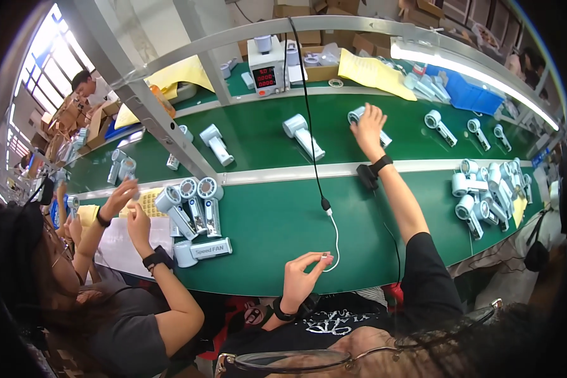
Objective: The person picks up a handheld fan, plugs a cable into its base, and checks the display. After observing the fan, they unplug the cable and place the fan onto the conveyor belt.
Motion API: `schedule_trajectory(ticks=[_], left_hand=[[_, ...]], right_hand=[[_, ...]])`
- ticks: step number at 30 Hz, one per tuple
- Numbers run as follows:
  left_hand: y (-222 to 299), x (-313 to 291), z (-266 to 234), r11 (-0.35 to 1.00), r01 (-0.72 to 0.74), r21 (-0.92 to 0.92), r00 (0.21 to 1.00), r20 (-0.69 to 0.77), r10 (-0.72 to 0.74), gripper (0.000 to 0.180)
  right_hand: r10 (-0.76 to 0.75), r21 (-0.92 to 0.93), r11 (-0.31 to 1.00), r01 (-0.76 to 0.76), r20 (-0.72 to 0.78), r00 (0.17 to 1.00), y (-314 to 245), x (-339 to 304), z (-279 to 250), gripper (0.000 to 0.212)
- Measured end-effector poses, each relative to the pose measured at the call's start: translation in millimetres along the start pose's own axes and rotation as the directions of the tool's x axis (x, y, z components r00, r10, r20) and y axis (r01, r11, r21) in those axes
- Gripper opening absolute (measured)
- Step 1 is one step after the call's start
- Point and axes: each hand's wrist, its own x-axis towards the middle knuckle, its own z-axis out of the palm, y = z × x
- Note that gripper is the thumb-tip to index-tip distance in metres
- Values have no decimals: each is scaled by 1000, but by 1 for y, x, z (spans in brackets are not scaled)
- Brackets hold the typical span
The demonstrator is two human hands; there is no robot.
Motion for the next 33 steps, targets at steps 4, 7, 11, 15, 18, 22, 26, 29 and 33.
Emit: schedule_trajectory(ticks=[4,7,11,15,18,22,26,29,33], left_hand=[[-5,3,-1,999,-29,13,998,-53,30,10],[2,3,0,1000,-22,16,997,-71,23,10],[-1,0,-3,1000,-5,31,995,-95,8,10],[3,2,-2,1000,0,20,997,-73,2,10],[4,1,0,1000,24,6,997,-69,-24,10],[3,0,6,998,47,-52,999,1,-47,16],[7,5,21,991,17,-136,995,96,-4,20],[9,8,34,986,-43,-163,988,137,66,20],[18,12,46,971,-34,-236,969,230,89,19]], right_hand=[[-220,365,912,186,55,974,-69,-14,-3,64],[-277,393,914,99,426,861,-96,-38,15,61],[-253,524,851,14,386,887,-101,-42,-17,52],[-243,533,839,-113,552,797,-82,-34,-65,45],[-138,448,866,-222,641,755,-59,-26,-114,47],[-210,586,678,-444,733,647,-5,-42,-155,50],[-320,686,113,-719,710,627,19,-83,-210,53],[-312,525,-247,-814,752,580,12,-110,-246,51],[-311,545,-402,-736,674,670,0,-134,-272,55]])
